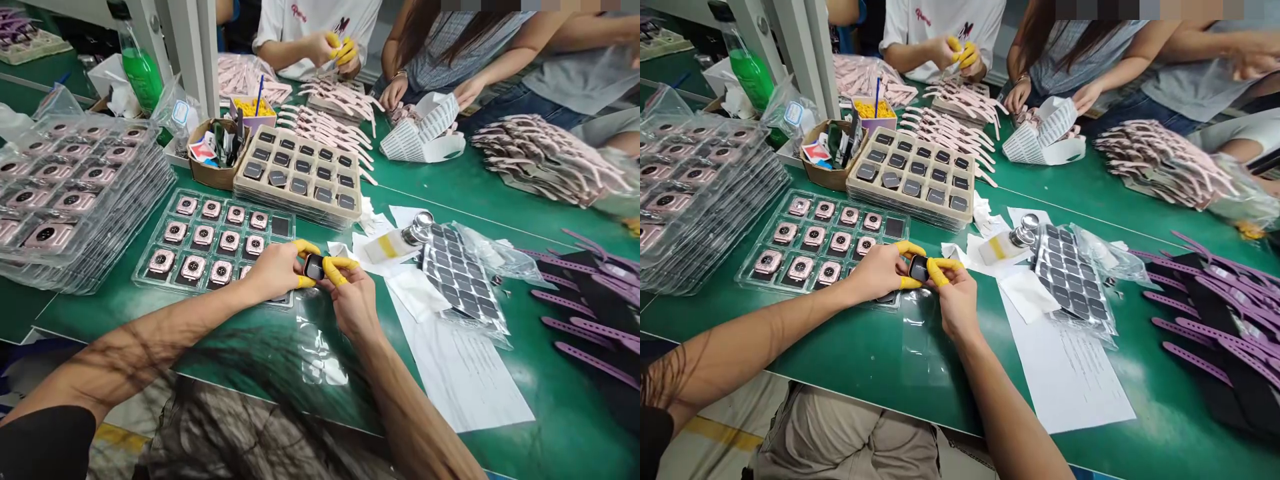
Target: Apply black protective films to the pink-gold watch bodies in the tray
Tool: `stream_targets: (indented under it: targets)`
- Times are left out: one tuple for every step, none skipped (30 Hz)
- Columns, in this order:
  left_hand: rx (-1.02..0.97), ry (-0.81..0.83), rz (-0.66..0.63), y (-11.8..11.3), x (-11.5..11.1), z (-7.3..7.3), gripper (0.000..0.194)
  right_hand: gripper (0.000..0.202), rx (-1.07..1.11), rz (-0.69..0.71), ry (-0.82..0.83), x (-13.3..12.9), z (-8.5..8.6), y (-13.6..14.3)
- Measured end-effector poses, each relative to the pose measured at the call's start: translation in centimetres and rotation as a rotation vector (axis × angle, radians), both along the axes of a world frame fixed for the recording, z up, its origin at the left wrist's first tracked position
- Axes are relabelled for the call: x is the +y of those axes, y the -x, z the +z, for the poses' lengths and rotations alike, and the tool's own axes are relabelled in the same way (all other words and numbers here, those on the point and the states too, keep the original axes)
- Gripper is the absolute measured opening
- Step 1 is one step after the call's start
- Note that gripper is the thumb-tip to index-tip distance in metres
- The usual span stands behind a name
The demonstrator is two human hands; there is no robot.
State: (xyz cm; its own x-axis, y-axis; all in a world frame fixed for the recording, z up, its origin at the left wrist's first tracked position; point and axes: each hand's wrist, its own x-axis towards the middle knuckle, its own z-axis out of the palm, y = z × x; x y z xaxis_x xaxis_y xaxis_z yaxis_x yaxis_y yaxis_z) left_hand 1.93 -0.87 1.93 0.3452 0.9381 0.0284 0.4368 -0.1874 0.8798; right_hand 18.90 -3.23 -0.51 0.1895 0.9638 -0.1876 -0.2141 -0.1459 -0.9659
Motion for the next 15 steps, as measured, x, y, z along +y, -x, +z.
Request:
stream_targets:
  targets:
    - [0.009,-0.005,-0.003,-0.03,0.00,-0.04,0.019,0.039,0.002,0.001,0.002,0.02,-0.09,0.01]
    - [0.016,-0.008,-0.005,-0.05,0.00,-0.09,0.015,0.039,0.004,-0.001,0.003,0.03,-0.18,0.01]
    - [0.023,-0.011,-0.008,-0.08,0.02,-0.16,0.012,0.039,0.006,-0.002,0.005,0.04,-0.26,-0.01]
    - [0.027,-0.012,-0.010,-0.10,0.04,-0.23,0.010,0.038,0.006,-0.002,0.007,0.05,-0.32,-0.04]
    - [0.031,-0.013,-0.011,-0.11,0.07,-0.32,0.009,0.037,0.003,-0.001,0.009,0.05,-0.37,-0.07]
    - [0.036,-0.013,-0.011,-0.12,0.11,-0.39,0.009,0.036,-0.002,0.000,0.011,0.06,-0.40,-0.11]
    - [0.041,-0.012,-0.010,-0.13,0.14,-0.45,0.009,0.035,-0.008,0.002,0.014,0.06,-0.42,-0.13]
    - [0.046,-0.012,-0.008,-0.13,0.18,-0.49,0.009,0.034,-0.015,0.004,0.017,0.06,-0.43,-0.15]
    - [0.045,-0.014,-0.005,-0.12,0.22,-0.50,0.009,0.034,-0.020,0.004,0.019,0.07,-0.43,-0.16]
    - [0.040,-0.017,-0.004,-0.11,0.24,-0.49,0.009,0.033,-0.024,0.001,0.020,0.08,-0.42,-0.14]
    - [0.032,-0.019,-0.007,-0.09,0.26,-0.46,0.009,0.034,-0.028,-0.001,0.021,0.08,-0.41,-0.12]
    - [0.023,-0.020,-0.009,-0.08,0.26,-0.42,0.010,0.034,-0.034,-0.004,0.021,0.09,-0.40,-0.07]
    - [0.016,-0.018,-0.011,-0.07,0.26,-0.37,0.010,0.034,-0.040,-0.004,0.021,0.11,-0.39,-0.02]
    - [0.013,-0.013,-0.012,-0.07,0.26,-0.33,0.009,0.035,-0.049,-0.003,0.020,0.12,-0.37,0.04]
    - [0.015,-0.008,-0.012,-0.07,0.25,-0.30,0.007,0.036,-0.059,-0.002,0.018,0.13,-0.35,0.09]
